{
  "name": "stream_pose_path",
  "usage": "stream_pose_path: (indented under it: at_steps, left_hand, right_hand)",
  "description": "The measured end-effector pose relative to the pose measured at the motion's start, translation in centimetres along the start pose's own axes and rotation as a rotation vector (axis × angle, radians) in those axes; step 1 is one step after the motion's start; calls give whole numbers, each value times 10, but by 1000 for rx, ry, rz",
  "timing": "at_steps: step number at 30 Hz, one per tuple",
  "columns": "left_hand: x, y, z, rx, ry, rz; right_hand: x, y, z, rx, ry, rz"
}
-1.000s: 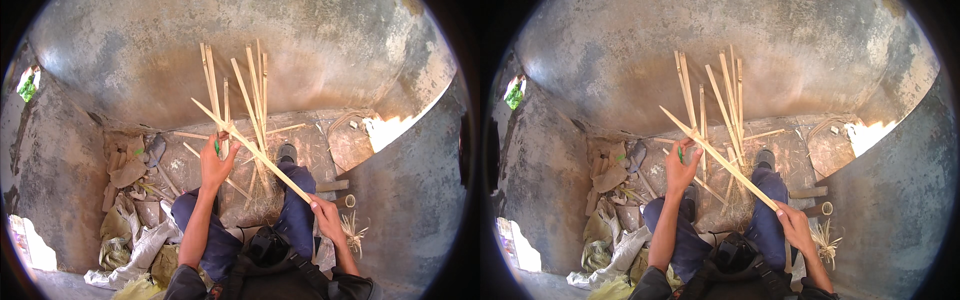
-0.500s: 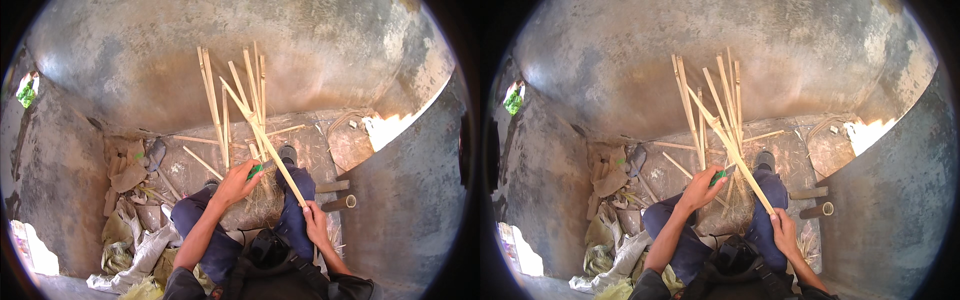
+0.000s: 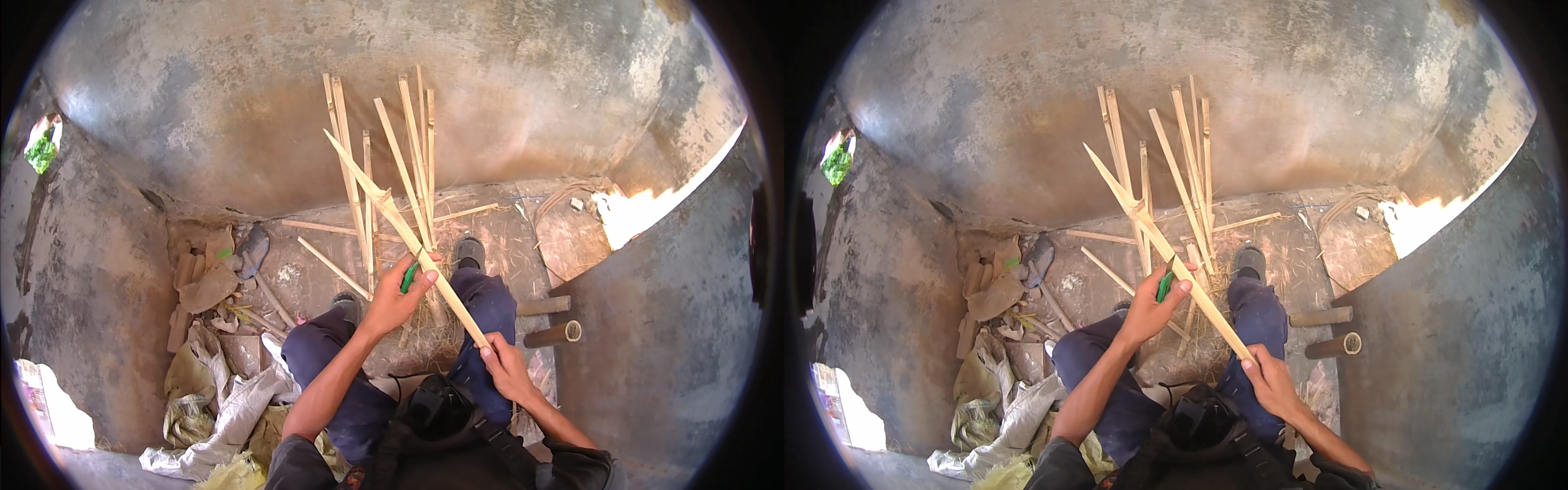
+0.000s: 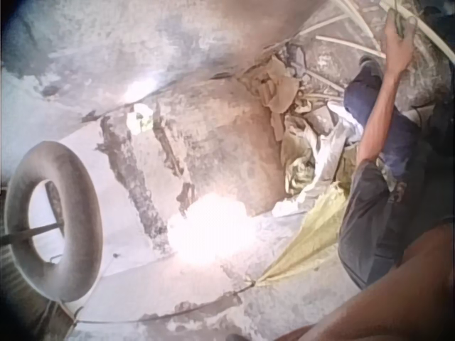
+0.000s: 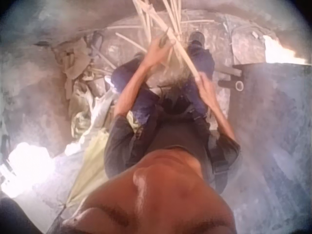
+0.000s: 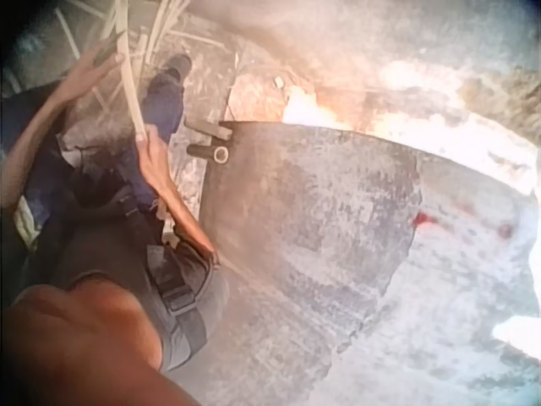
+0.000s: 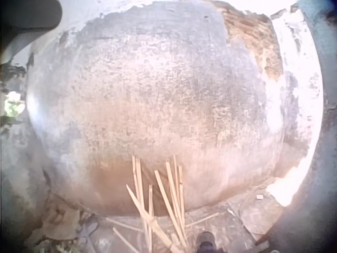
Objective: The person uses a small green knife to shave thin strips from pieces of bamboo while sitting on the floor.
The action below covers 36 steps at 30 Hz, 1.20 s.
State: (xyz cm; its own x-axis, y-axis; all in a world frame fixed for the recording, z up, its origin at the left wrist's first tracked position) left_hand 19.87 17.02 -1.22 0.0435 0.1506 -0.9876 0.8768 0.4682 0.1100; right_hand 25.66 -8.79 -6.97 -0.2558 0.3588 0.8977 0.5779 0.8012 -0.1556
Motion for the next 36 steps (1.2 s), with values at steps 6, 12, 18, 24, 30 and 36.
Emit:
stream_pose_path:
  at_steps: [6, 12, 18, 24, 30, 36]
  left_hand:
    - [5, -4, -3, -7, 69, 21]
    - [-28, -7, -1, -9, 404, 111]
    - [-23, -15, 5, 8, 640, 246]
    - [-30, -24, 22, 87, 663, 378]
    - [-29, -25, 26, 93, 657, 368]
    - [-28, -33, 39, 170, 716, 351]
  right_hand:
    - [17, 10, 8, 16, 28, -97]
    - [5, 16, 9, -20, 156, -53]
    - [-3, 22, 5, -86, 225, -45]
    - [-2, 23, 3, -112, 219, -114]
    - [3, 24, 0, -129, 192, -122]
    - [2, 24, 1, -143, 171, -146]
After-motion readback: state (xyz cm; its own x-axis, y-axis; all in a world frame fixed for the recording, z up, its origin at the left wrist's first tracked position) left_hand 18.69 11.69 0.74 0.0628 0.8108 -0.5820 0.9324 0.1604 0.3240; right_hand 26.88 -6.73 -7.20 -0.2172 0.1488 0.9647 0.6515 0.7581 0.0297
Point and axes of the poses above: each hand's wrist, its own y-axis towards the middle knuckle, its own z-axis out of the palm, x = y × z, the point moved 10 cm from there along y, towards the middle knuckle, and after that the axes turned 3 degrees about y, right-handed, at the moved point
